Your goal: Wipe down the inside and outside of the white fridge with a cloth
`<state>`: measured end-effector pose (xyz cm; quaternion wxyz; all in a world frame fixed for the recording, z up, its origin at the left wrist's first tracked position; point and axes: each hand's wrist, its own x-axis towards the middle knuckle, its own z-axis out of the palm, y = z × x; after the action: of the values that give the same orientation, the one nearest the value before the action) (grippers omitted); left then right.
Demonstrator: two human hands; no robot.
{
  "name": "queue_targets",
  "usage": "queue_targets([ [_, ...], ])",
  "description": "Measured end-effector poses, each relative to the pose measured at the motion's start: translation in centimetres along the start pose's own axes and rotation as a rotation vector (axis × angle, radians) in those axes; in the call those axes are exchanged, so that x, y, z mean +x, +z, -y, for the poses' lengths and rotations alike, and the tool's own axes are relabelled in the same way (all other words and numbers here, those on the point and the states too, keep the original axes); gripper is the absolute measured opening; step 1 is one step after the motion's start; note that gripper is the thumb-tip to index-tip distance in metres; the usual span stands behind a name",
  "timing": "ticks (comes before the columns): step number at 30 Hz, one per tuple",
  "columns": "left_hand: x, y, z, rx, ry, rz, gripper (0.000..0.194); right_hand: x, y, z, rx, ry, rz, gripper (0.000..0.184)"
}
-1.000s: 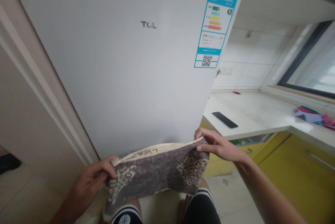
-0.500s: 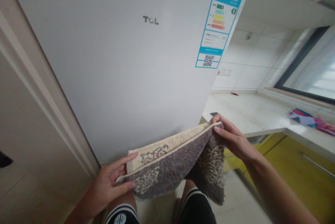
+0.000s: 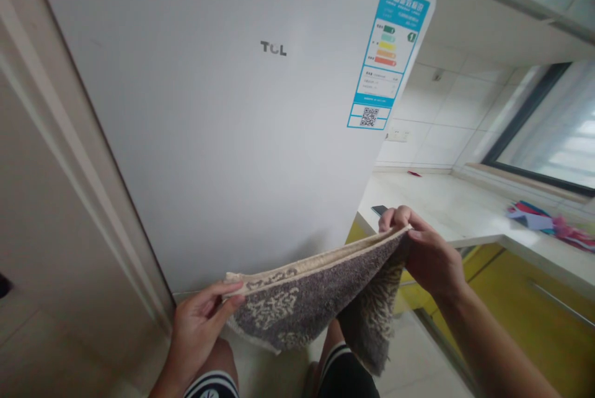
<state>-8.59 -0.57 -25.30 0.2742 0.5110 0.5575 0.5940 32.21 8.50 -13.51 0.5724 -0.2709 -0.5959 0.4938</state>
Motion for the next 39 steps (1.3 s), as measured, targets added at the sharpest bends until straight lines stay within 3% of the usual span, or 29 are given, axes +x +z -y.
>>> queue_targets([
  [5,0.4,-0.5,-1.3,0.125,0.135,-0.104,0.044,-0.1,-2.3,-0.7,-0.217,-0.029,0.172,0.034],
  [7,0.6,-1.0,-1.9,0.146,0.143,-0.062,0.048,-0.4,-3.3,-0.9,-0.404,0.011,0.242,0.035],
  [10,0.9,-2.2,-2.1,0.107,0.069,0.174,0.054,-1.1,-4.0,-0.9,-0.604,0.108,0.326,0.041],
  [15,0.7,-4.6,-0.8,-0.061,-0.235,0.614,0.044,-1.8,-4.3,-1.2,-0.614,0.180,0.297,0.050],
  [18,0.1,-5.2,-0.4,-0.060,-0.277,0.717,0.035,-2.0,-4.5,-1.5,-0.565,0.179,0.261,0.051],
  [25,-1.1,-2.7,-2.4,0.202,0.031,0.423,0.028,-2.4,-5.3,-2.2,-0.382,0.164,0.314,0.044],
  [33,-0.9,-1.9,-3.6,0.542,0.439,0.227,0.015,-2.6,-5.0,-2.0,-0.692,0.150,0.394,0.032],
  [36,-0.1,-2.2,-3.5,0.557,0.438,0.154,0.018,-2.7,-4.8,-2.2,-0.793,0.134,0.383,0.035],
  [39,0.9,-3.0,-3.2,0.512,0.286,0.058,0.028,-2.9,-4.9,-2.0,-0.827,0.144,0.352,0.038],
])
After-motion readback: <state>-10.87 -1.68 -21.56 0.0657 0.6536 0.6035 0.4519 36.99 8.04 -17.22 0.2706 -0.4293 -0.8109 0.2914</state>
